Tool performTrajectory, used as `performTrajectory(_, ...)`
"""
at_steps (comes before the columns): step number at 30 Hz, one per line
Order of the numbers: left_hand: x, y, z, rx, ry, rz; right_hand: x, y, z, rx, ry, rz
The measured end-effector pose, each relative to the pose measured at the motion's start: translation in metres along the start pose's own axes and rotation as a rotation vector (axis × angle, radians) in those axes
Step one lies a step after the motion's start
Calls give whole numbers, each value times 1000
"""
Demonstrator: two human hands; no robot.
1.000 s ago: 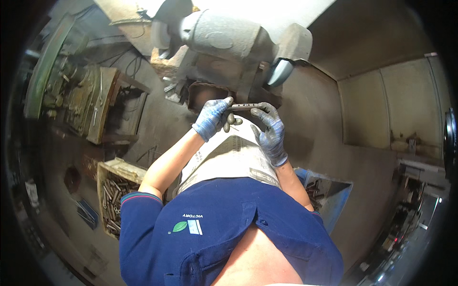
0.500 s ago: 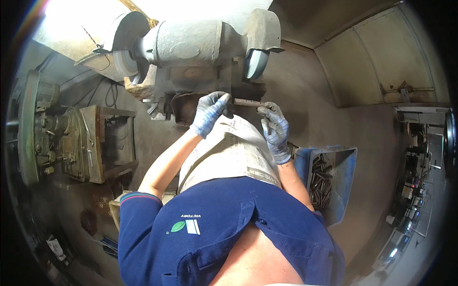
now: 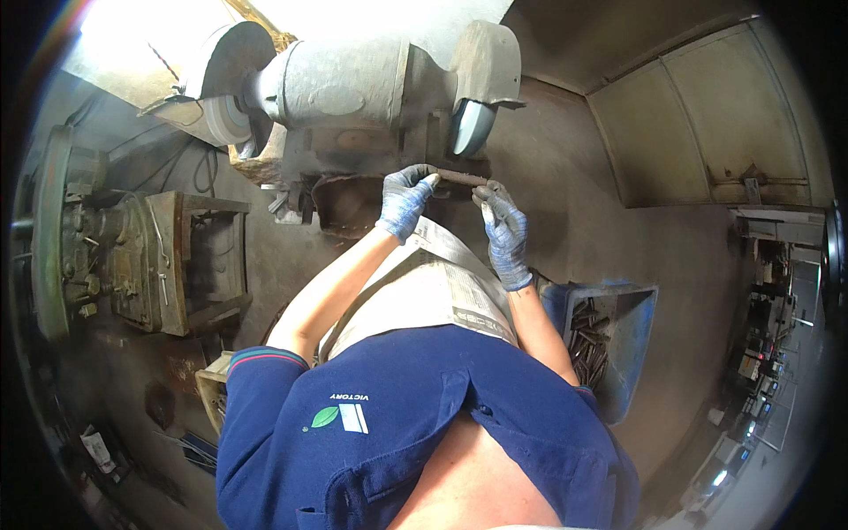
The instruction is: The person holds small cylindrical metal parts against a spinning grinding wheel to smooth or shape them, then places the finished parts into a blue plastic bin.
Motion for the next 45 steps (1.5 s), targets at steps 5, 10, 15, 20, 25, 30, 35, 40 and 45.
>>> performTrajectory(5,10,-14,22,-111,8,-191,-14,16,22,-55,-62,29)
performTrajectory(10,27,-18,35,-149,70,-257,-38,29,33,-63,-37,-30)
performTrajectory(15,36,-21,42,-184,75,-235,-56,33,34,-115,-76,106)
performTrajectory(20,34,-7,41,-232,107,-234,-59,19,39,-99,-116,189)
performTrajectory(25,29,19,39,-256,146,-217,-67,-2,47,70,-138,187)
performTrajectory(30,24,22,38,-256,133,-192,-75,-7,47,58,-149,321)
performTrajectory(35,22,-7,43,-285,195,-115,-78,15,39,-29,-227,313)
performTrajectory(40,39,-8,55,-218,136,-106,-73,27,39,-75,-219,373)
performTrajectory(45,35,11,52,-262,180,-137,-81,7,44,-29,-199,439)
Point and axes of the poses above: each hand's wrist, its own z-axis towards the middle knuckle, its own y-axis out of the back of the hand, x = y × z, the point moved 4 cm from there along z, towards the middle knuckle, and after that the axes turned 12 degrees about x, right-handed, at the moved point
